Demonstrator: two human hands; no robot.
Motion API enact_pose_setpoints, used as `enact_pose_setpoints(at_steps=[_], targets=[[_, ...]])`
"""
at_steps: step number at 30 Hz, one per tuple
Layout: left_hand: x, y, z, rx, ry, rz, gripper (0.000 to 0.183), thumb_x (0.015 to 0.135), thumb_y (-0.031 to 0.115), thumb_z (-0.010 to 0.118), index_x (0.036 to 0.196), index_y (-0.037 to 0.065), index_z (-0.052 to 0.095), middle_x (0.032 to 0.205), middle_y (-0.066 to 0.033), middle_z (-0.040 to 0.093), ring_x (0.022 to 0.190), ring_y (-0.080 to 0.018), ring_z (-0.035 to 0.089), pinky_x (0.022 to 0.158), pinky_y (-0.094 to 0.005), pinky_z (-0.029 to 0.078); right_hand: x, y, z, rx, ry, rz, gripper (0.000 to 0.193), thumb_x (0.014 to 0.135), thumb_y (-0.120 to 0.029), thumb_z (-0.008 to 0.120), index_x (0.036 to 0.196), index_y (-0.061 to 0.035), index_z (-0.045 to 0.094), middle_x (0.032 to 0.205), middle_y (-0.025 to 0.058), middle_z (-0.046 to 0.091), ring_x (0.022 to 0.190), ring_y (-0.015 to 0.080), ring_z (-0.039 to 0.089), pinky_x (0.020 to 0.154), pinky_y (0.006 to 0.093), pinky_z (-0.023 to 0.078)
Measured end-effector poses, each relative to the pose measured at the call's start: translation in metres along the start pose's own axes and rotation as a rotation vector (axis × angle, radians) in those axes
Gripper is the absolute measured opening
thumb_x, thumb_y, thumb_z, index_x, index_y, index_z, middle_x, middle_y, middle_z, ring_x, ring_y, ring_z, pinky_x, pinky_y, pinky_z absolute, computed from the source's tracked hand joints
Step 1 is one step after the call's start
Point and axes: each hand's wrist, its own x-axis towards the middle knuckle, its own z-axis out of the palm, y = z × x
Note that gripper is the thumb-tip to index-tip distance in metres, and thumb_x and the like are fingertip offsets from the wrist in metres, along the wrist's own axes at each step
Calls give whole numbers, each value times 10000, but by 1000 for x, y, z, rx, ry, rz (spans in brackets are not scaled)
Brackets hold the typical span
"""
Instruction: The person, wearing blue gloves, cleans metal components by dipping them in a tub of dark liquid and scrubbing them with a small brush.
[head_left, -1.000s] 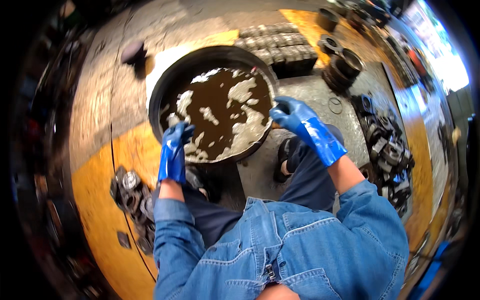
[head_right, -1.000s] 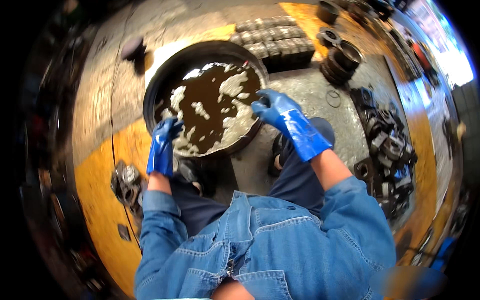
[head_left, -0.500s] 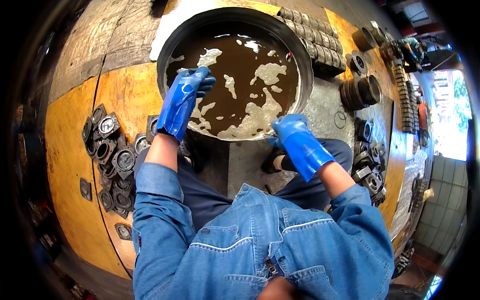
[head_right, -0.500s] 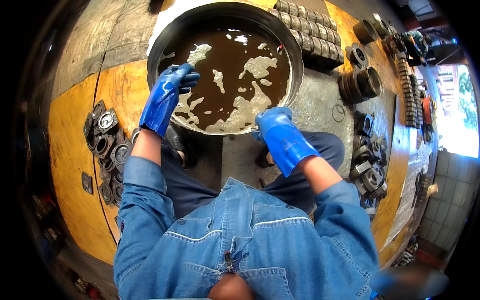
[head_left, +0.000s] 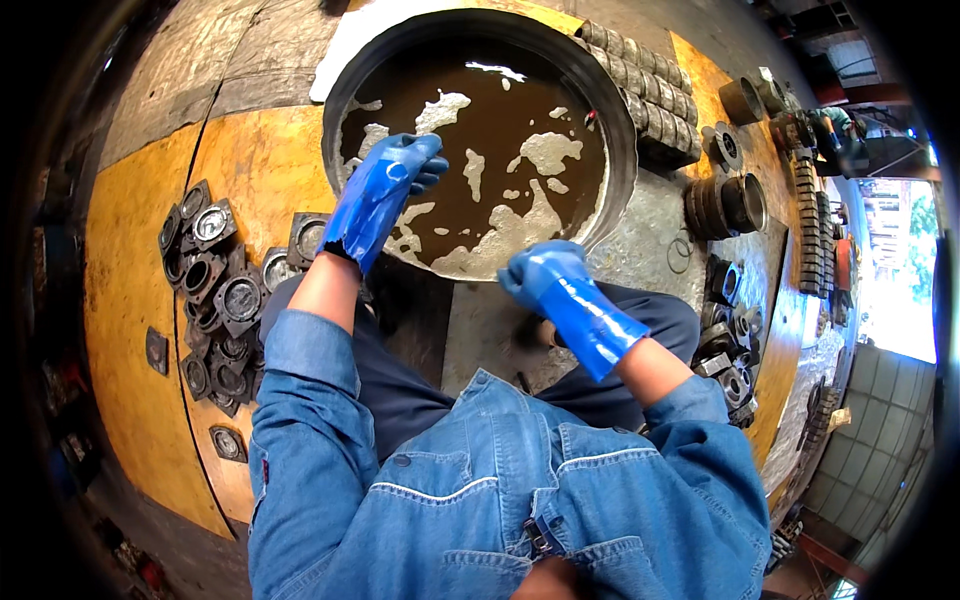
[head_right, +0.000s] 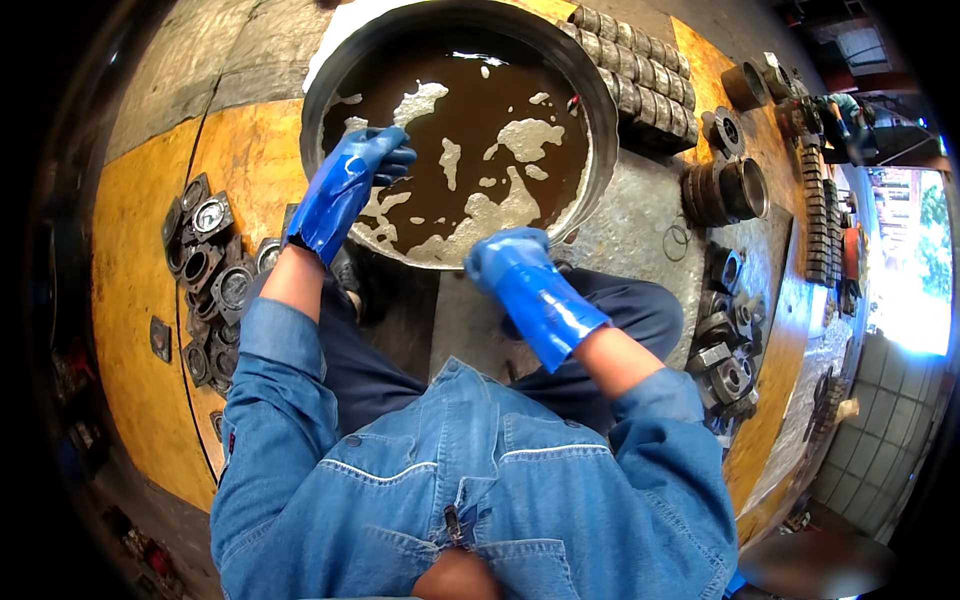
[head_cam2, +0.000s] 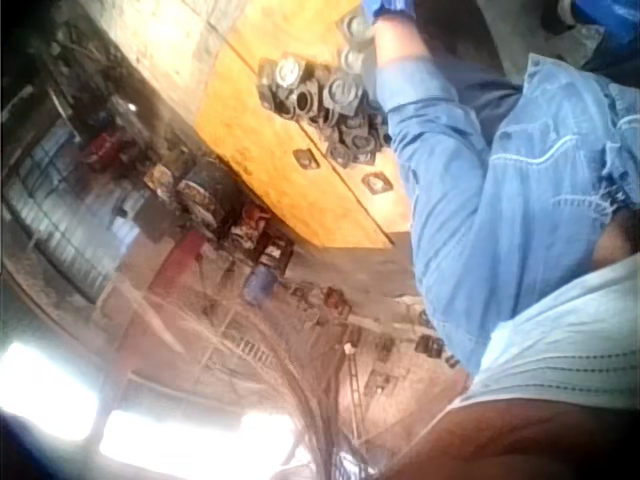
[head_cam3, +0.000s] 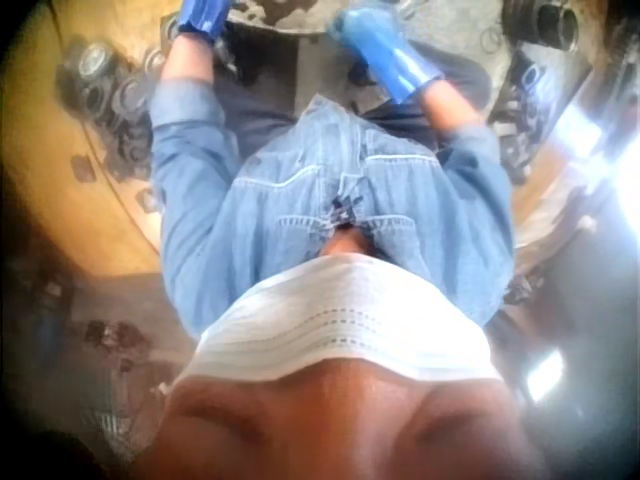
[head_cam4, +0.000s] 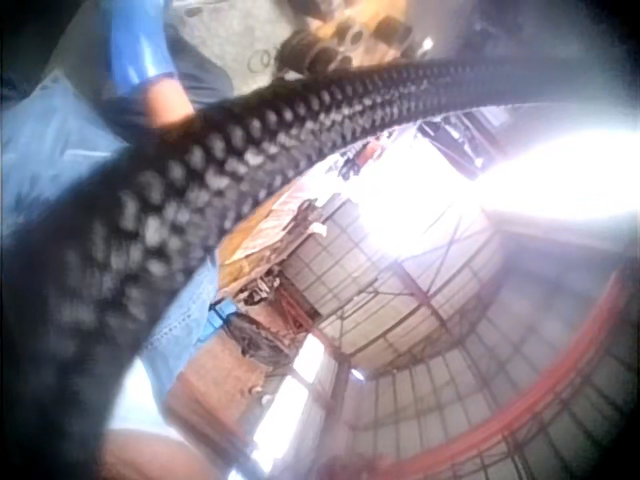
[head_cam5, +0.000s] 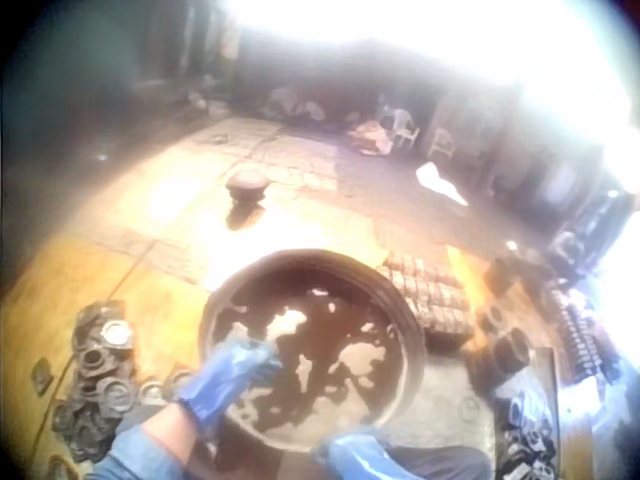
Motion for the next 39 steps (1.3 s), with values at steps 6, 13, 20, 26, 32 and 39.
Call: enact_pose_setpoints(at_steps=[6,13,20,26,32,39], targets=[[5,-9,14,116,-58,-95,564,1018,502,642,1248,-11,670,1094,-102,742,942,-154,681,848,-299,505,26,-22,-40,-116,-502,159,401,1001,-502,552,1083,-220,824,1091,84,802,1017,259,766,878,422,590],[24,-19,27,207,-42,-149,480,971,452,663,1074,-4,770,880,-64,736,806,-138,651,749,-312,511,121,171,-2,723,298,496,643,926,-591,718,1182,-5,780,1155,245,772,1081,360,739,947,425,558],[32,-28,19,216,1,-228,475,971,441,658,1098,-1,778,902,-71,752,849,-142,667,810,-326,527,211,253,7,1264,162,759,586,955,-481,764,1312,-18,721,1313,165,728,1108,319,714,988,465,533],[43,-39,17,234,4,-246,516,958,454,671,1162,-10,771,1000,-142,792,949,-201,737,903,-359,557,257,277,34,1008,33,910,402,1012,-365,699,1202,-12,733,1106,134,707,913,258,670,760,412,538],[38,-29,23,224,11,-236,489,956,436,698,1121,-17,781,947,-110,789,872,-174,717,845,-346,552,212,200,-20,533,43,496,402,942,-383,723,1137,-34,769,1007,205,772,893,330,762,794,449,573],[22,-32,33,372,-29,-142,509,989,450,683,1143,-31,744,1004,-99,781,877,-153,704,794,-305,545,82,117,-87,747,240,227,217,969,-225,743,1133,-89,784,876,19,753,775,81,664,750,278,554]])
